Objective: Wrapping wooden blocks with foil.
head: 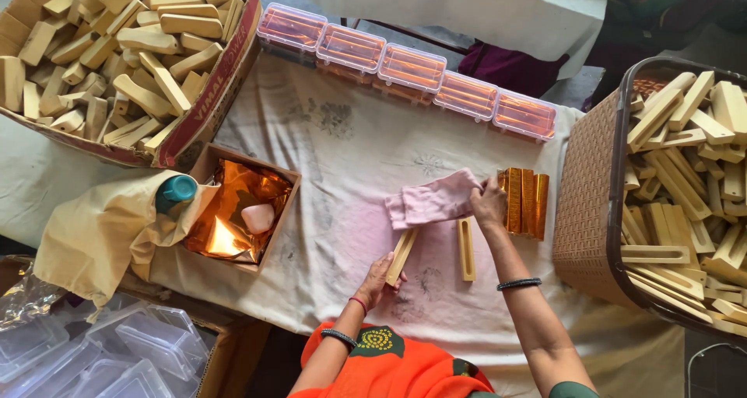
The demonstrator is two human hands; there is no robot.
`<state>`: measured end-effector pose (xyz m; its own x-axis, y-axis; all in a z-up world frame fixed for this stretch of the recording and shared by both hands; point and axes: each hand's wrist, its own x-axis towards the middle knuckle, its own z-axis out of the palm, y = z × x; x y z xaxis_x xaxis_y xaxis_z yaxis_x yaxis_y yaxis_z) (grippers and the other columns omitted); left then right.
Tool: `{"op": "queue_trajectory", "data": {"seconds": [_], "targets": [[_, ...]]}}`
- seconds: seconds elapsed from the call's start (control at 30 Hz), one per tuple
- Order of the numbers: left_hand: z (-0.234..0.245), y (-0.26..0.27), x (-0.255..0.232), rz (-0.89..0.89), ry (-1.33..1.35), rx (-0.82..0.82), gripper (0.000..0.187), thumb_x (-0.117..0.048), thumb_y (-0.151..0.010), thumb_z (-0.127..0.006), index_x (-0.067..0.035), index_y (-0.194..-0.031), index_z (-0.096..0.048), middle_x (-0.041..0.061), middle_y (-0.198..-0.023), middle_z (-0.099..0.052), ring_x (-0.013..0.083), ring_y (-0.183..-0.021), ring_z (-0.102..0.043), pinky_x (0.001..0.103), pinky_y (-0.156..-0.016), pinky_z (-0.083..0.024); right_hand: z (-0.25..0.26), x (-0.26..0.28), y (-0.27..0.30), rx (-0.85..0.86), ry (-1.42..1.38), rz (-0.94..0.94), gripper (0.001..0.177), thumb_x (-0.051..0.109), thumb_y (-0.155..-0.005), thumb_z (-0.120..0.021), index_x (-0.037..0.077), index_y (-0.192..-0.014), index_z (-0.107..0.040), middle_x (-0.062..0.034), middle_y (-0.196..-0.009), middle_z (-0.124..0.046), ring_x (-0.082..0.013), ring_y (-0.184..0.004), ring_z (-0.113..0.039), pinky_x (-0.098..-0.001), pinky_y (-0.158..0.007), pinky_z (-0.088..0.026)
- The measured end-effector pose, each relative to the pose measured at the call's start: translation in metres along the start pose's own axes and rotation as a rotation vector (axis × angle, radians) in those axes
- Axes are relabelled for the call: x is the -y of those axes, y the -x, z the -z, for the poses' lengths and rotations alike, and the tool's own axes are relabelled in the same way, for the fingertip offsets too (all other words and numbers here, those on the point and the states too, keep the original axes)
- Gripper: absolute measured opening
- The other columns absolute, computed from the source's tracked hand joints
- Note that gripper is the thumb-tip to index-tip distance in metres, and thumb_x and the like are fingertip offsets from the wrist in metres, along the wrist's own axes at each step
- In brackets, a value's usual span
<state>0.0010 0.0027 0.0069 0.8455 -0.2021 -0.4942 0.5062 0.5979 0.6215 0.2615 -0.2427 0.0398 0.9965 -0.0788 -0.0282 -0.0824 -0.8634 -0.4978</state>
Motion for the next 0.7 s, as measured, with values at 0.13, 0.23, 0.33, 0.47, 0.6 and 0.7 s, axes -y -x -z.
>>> {"op": "queue_trajectory", "data": {"seconds": [0.13, 0.23, 0.33, 0.47, 0.6, 0.7], "targets": [[0.002, -0.003, 0.004, -0.017, 0.004, 0.009, 0.041, -0.051, -0.105, -0.048, -0.012, -0.113, -0.057, 0.007, -0.077, -0.069, 0.0113, -0.055, -0.058, 0.028, -0.050, -0.049, 0.015, 0.038, 0.022, -0.154, 0.006, 0.119, 0.008, 0.010, -0.095, -0.063, 0.006, -0.102, -0.062, -0.0086, -0.077, -0.069, -0.0172, -0.060, -0.066, -0.0353, -0.054, -0.058], [0.005, -0.005, 0.007, -0.024, 0.006, 0.005, 0.041, -0.051, -0.105, -0.049, -0.012, -0.115, -0.058, 0.007, -0.077, -0.069, 0.0115, -0.056, -0.058, 0.028, -0.051, -0.049, -0.008, 0.058, 0.039, -0.233, 0.084, 0.299, 0.009, 0.013, -0.101, -0.059, 0.006, -0.104, -0.064, -0.0096, -0.077, -0.069, -0.0203, -0.056, -0.065, -0.0363, -0.049, -0.055], [0.004, -0.004, 0.008, -0.027, -0.001, -0.002, 0.042, -0.051, -0.105, -0.050, -0.011, -0.115, -0.060, 0.006, -0.077, -0.069, 0.0117, -0.056, -0.059, 0.028, -0.051, -0.050, -0.035, 0.068, 0.070, -0.181, 0.111, 0.511, 0.014, 0.017, -0.105, -0.056, 0.007, -0.106, -0.065, -0.0114, -0.081, -0.069, -0.0237, -0.061, -0.065, -0.0373, -0.053, -0.054], [0.003, -0.003, 0.007, -0.016, -0.017, -0.036, 0.043, -0.052, -0.104, -0.050, -0.011, -0.114, -0.061, 0.006, -0.076, -0.069, 0.0124, -0.055, -0.059, 0.028, -0.051, -0.051, -0.039, 0.097, 0.116, 0.330, -0.132, 0.652, 0.027, 0.023, -0.097, -0.064, 0.002, -0.114, -0.066, -0.0176, -0.104, -0.072, -0.0265, -0.089, -0.069, -0.0379, -0.076, -0.059], [0.009, -0.006, 0.011, -0.028, 0.020, -0.018, 0.042, -0.051, -0.104, -0.051, -0.011, -0.114, -0.060, 0.006, -0.076, -0.069, 0.0128, -0.055, -0.060, 0.028, -0.051, -0.050, -0.039, 0.074, 0.091, 0.089, -0.157, 0.335, 0.023, 0.023, -0.094, -0.061, 0.007, -0.107, -0.068, -0.0148, -0.112, -0.072, -0.0275, -0.101, -0.070, -0.0376, -0.086, -0.062], [0.004, -0.005, 0.009, -0.019, 0.043, 0.006, 0.042, -0.051, -0.105, -0.050, -0.011, -0.113, -0.059, 0.007, -0.076, -0.069, 0.0124, -0.055, -0.059, 0.028, -0.050, -0.050, -0.046, 0.051, 0.073, -0.177, -0.097, 0.306, 0.049, 0.028, -0.091, -0.073, -0.004, -0.126, -0.061, -0.0270, -0.115, -0.067, -0.0438, -0.104, -0.065, -0.0492, -0.091, -0.055]]}}
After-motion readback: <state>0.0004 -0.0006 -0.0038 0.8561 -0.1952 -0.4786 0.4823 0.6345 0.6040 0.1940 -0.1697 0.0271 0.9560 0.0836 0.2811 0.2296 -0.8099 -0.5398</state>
